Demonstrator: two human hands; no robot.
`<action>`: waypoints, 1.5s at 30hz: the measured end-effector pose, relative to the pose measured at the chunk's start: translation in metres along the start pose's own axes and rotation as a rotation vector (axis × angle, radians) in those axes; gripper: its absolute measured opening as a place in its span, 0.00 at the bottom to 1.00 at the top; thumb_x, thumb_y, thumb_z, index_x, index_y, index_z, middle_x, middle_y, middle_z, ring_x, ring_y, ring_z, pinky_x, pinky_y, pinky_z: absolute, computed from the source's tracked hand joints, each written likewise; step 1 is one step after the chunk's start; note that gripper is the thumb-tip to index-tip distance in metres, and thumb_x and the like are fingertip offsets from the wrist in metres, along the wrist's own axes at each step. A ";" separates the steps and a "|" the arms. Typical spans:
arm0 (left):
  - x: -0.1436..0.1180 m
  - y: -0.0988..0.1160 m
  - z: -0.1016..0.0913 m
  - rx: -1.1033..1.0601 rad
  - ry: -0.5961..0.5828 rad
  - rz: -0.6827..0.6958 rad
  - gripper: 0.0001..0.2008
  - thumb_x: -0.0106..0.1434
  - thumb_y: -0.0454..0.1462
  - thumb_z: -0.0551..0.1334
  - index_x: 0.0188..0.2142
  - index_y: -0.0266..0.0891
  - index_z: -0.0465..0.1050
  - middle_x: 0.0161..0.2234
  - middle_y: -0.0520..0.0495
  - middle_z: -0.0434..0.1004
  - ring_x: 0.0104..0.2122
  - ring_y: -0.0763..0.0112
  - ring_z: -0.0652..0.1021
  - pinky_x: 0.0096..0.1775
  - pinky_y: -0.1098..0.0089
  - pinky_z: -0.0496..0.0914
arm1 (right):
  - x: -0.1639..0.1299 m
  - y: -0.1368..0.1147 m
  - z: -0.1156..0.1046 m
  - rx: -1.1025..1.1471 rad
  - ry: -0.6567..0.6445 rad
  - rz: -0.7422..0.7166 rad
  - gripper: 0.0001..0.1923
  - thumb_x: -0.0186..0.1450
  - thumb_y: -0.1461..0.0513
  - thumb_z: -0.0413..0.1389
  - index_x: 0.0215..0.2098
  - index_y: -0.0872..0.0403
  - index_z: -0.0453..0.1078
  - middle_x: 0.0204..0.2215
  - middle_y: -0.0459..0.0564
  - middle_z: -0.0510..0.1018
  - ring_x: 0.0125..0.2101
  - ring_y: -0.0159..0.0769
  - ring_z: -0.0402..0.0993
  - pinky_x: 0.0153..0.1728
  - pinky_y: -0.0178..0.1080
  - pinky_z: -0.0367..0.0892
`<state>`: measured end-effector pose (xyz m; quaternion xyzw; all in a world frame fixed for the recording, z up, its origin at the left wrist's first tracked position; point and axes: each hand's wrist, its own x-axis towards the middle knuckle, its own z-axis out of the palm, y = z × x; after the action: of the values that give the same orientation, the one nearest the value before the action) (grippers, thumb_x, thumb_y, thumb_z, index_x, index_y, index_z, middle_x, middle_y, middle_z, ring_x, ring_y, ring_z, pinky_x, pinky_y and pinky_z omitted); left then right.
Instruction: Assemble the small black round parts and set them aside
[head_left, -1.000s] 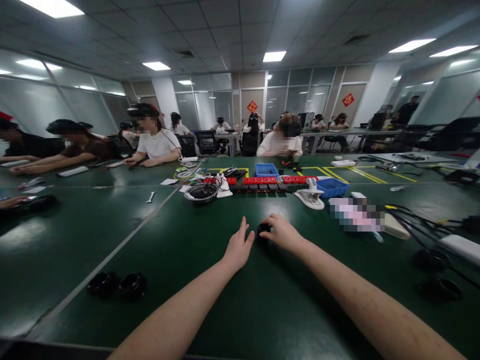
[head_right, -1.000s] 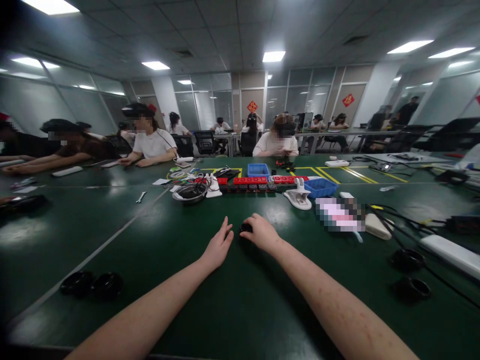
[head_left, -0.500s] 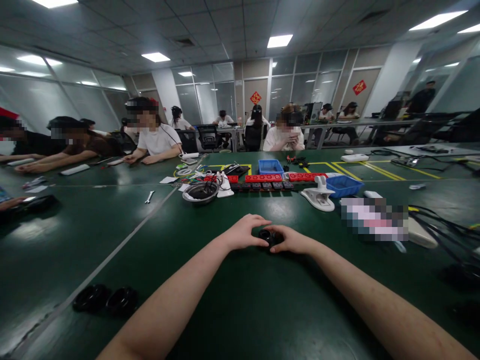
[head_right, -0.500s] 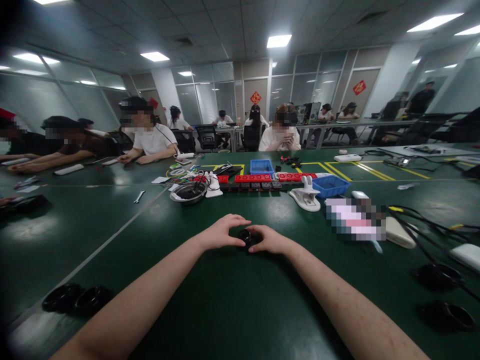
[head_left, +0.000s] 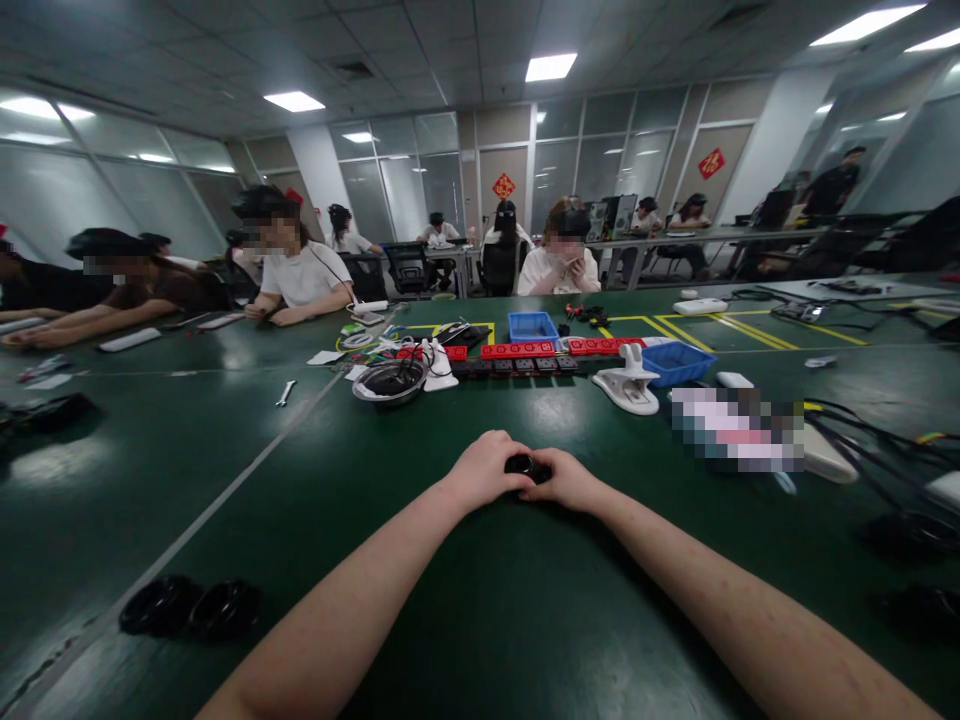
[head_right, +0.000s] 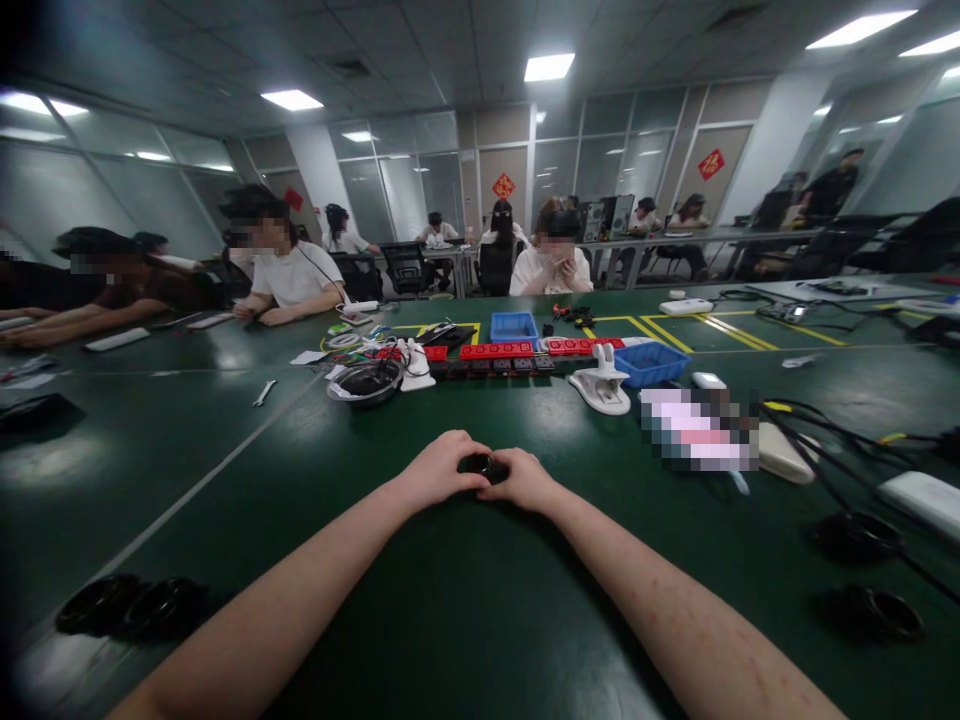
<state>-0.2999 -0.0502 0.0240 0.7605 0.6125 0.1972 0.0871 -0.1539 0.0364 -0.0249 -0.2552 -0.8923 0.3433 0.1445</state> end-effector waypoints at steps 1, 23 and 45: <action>-0.001 0.003 0.004 0.021 0.036 -0.035 0.21 0.47 0.48 0.59 0.39 0.42 0.67 0.32 0.48 0.65 0.36 0.67 0.66 0.37 0.69 0.61 | -0.001 0.001 0.002 -0.012 0.038 0.020 0.21 0.44 0.53 0.58 0.33 0.56 0.67 0.26 0.45 0.70 0.26 0.31 0.64 0.26 0.32 0.56; -0.006 0.001 0.018 -0.084 0.134 0.059 0.27 0.48 0.48 0.59 0.46 0.39 0.63 0.37 0.47 0.69 0.38 0.68 0.68 0.40 0.70 0.61 | -0.010 0.000 -0.013 0.236 -0.218 -0.086 0.24 0.50 0.58 0.55 0.44 0.56 0.60 0.38 0.49 0.70 0.37 0.36 0.65 0.38 0.38 0.59; -0.005 -0.005 0.007 -0.111 0.015 0.120 0.20 0.49 0.43 0.60 0.42 0.42 0.65 0.36 0.50 0.70 0.36 0.69 0.68 0.37 0.70 0.61 | -0.009 -0.002 -0.015 0.277 -0.194 0.014 0.22 0.47 0.60 0.57 0.40 0.58 0.63 0.33 0.48 0.71 0.34 0.35 0.66 0.35 0.36 0.60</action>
<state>-0.3021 -0.0530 0.0151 0.7883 0.5547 0.2414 0.1124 -0.1408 0.0385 -0.0133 -0.2046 -0.8443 0.4872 0.0890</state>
